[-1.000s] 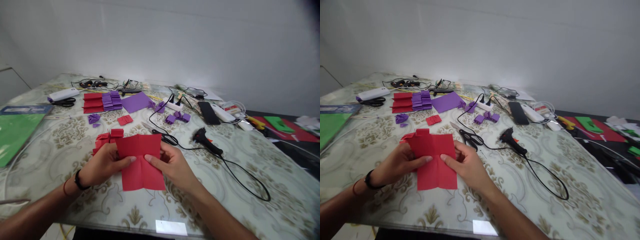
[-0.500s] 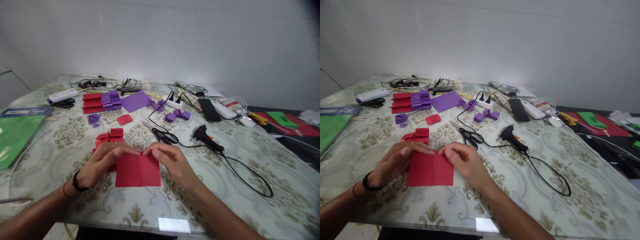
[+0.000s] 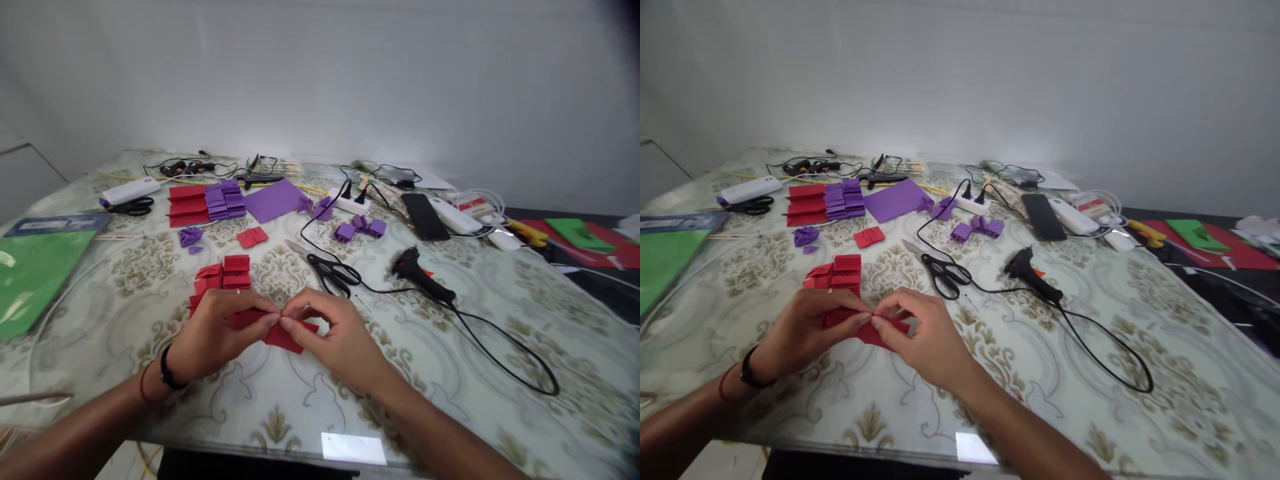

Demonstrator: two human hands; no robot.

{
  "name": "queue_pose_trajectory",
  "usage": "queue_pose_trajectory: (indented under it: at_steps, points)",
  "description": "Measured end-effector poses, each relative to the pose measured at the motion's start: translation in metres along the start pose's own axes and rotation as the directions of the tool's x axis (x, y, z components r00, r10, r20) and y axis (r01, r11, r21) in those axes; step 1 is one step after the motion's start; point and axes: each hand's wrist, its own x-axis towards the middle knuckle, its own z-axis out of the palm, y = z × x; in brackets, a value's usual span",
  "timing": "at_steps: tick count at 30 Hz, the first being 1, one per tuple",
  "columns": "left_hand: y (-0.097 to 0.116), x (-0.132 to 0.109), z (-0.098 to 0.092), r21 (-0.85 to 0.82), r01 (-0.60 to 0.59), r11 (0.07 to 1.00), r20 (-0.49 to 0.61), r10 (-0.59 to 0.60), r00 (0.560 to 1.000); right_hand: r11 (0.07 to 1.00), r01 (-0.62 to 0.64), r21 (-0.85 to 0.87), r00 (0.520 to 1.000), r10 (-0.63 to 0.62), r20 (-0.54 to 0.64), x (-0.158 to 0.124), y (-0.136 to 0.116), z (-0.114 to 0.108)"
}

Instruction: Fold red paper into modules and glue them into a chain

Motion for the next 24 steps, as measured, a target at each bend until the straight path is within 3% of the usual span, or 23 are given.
queue_pose_trajectory:
  at_steps: [6, 12, 15, 20, 24]
  points:
    - [0.007, -0.003, -0.007, -0.012, 0.010, 1.000, 0.019, -0.010, 1.000, 0.999, 0.043, 0.022, 0.997, -0.044, 0.061, 0.002, -0.003, -0.009]
    - [0.007, -0.003, -0.014, 0.009, 0.084, 0.996, -0.062, -0.084, 0.995, 0.995, 0.089, 0.044, 0.996, -0.089, -0.008, 0.006, 0.000, -0.026]
    - [0.006, -0.004, -0.010, 0.016, 0.086, 0.996, -0.031, -0.086, 0.996, 0.995, 0.070, 0.075, 0.997, -0.068, -0.034, 0.005, 0.002, -0.022]
    - [0.005, -0.006, -0.002, -0.013, 0.033, 0.999, 0.068, -0.032, 0.997, 0.998, 0.063, 0.021, 0.994, -0.065, 0.084, 0.001, 0.002, -0.006]
    - [0.006, -0.006, -0.001, -0.043, 0.060, 0.997, 0.103, -0.055, 0.993, 0.996, 0.089, 0.004, 0.994, -0.090, 0.066, -0.001, 0.002, -0.001]
